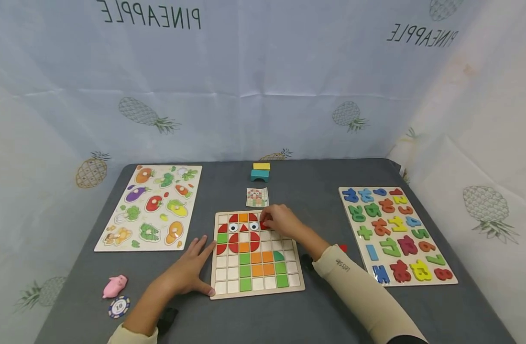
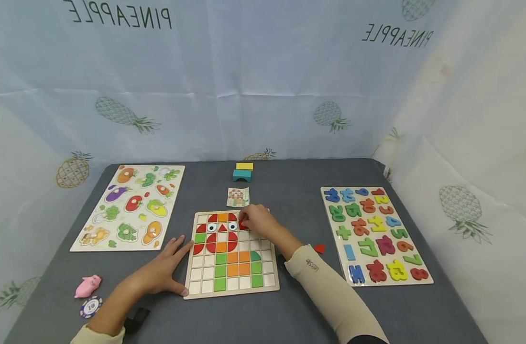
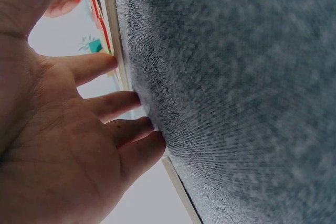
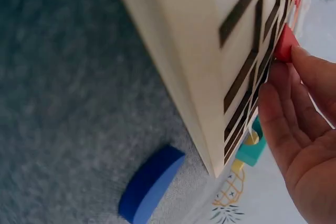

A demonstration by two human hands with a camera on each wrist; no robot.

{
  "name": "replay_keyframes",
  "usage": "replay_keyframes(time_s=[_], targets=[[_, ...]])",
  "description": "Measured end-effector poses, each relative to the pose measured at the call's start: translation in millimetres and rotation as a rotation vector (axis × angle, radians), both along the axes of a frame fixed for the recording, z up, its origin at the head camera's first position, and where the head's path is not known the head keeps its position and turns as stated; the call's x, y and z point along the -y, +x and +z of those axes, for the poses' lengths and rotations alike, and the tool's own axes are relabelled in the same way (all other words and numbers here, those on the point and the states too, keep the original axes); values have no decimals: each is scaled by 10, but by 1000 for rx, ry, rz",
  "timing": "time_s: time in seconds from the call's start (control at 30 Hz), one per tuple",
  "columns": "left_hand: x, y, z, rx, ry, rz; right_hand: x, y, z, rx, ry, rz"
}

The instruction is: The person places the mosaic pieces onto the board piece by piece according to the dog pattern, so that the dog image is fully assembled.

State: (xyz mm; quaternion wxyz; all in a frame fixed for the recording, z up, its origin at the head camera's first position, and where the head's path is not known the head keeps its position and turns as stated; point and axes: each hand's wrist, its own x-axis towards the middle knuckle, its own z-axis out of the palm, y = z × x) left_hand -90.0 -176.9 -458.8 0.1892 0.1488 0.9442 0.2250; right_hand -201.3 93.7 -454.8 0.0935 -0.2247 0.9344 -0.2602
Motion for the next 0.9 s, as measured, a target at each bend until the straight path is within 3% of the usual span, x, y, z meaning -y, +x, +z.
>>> replay_keyframes(time_s=[0.13, 0.37, 0.53, 0.63, 0.8, 0.9], targets=[[-3, -7, 11, 4, -13, 2, 13, -7, -3, -19, 2, 18], [-5, -11, -9, 19, -13, 12, 40, 44, -3, -115, 144, 56], [-12, 14, -41, 35, -12, 17, -29, 129, 3, -159, 194, 175], [-12, 28, -48, 30, -13, 24, -122, 177, 11, -135, 160, 232], [-7, 23, -29, 12, -4, 12, -427, 287, 105, -25, 62, 149], [4, 9, -4, -4, 0, 0, -661, 379, 194, 12, 100, 72]])
